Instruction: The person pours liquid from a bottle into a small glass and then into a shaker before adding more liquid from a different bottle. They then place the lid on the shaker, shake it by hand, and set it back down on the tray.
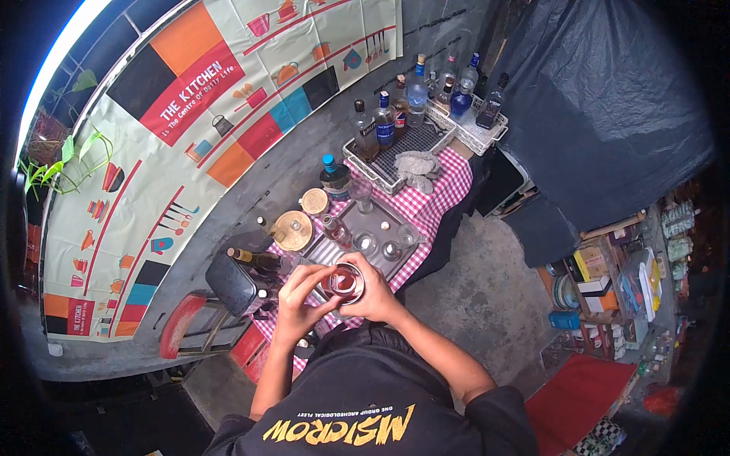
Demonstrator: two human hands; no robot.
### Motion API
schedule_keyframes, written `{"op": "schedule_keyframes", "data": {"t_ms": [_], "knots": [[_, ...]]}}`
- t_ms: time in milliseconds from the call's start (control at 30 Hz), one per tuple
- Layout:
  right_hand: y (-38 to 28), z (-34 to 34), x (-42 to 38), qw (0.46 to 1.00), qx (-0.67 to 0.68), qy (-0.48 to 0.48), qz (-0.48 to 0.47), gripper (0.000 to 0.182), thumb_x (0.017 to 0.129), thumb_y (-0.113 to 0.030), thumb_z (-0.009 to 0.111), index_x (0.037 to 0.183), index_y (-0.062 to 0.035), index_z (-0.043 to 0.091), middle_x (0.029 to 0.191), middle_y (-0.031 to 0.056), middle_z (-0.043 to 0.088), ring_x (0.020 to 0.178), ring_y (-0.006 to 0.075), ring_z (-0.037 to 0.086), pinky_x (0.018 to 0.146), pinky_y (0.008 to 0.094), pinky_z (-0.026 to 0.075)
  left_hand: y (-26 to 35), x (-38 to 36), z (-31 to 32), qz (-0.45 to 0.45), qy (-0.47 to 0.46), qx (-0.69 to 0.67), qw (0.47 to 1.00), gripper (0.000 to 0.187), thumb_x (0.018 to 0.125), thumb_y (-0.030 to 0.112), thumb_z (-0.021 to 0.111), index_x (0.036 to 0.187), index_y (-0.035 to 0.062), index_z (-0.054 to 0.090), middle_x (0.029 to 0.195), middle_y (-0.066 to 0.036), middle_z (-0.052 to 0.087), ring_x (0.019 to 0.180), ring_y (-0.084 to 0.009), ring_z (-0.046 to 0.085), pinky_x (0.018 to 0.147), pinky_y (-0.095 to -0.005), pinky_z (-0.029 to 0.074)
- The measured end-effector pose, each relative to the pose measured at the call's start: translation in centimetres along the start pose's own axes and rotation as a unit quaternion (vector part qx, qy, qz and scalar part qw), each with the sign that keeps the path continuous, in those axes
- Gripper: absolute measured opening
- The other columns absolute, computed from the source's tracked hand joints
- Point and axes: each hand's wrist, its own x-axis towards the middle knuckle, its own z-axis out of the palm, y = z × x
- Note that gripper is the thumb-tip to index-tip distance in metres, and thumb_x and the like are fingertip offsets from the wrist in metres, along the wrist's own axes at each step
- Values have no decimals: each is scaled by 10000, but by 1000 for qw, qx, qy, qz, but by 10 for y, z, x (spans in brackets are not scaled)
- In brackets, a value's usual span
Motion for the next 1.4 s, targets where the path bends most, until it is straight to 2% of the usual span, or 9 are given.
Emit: {"op": "schedule_keyframes", "data": {"t_ms": [867,1333,1400], "knots": [[-1,-1,3,1000,0,-3,-8,775,662,-114,945,1338,-62,569,1198,87,685,1135,172,689,1001,355,560,-1,3,1,0,-8,10,1000,619,706,5,952,1300,33,779,1155,-119,765,952,-250,740,854,-391,609],[8,-1,2,1000,3,-5,1,810,636,-121,947,1348,-57,567,1223,95,682,1157,188,692,1017,362,559,0,2,0,-7,-17,13,1000,640,702,22,955,1316,42,776,1180,-127,764,1004,-284,741,892,-405,602],[4,-4,1,999,8,-22,27,861,625,-104,930,1393,-47,545,1290,94,653,1243,191,660,1092,365,527,0,2,0,-5,-17,15,1000,641,701,24,955,1316,43,776,1180,-126,765,1000,-282,741,887,-405,602]]}}
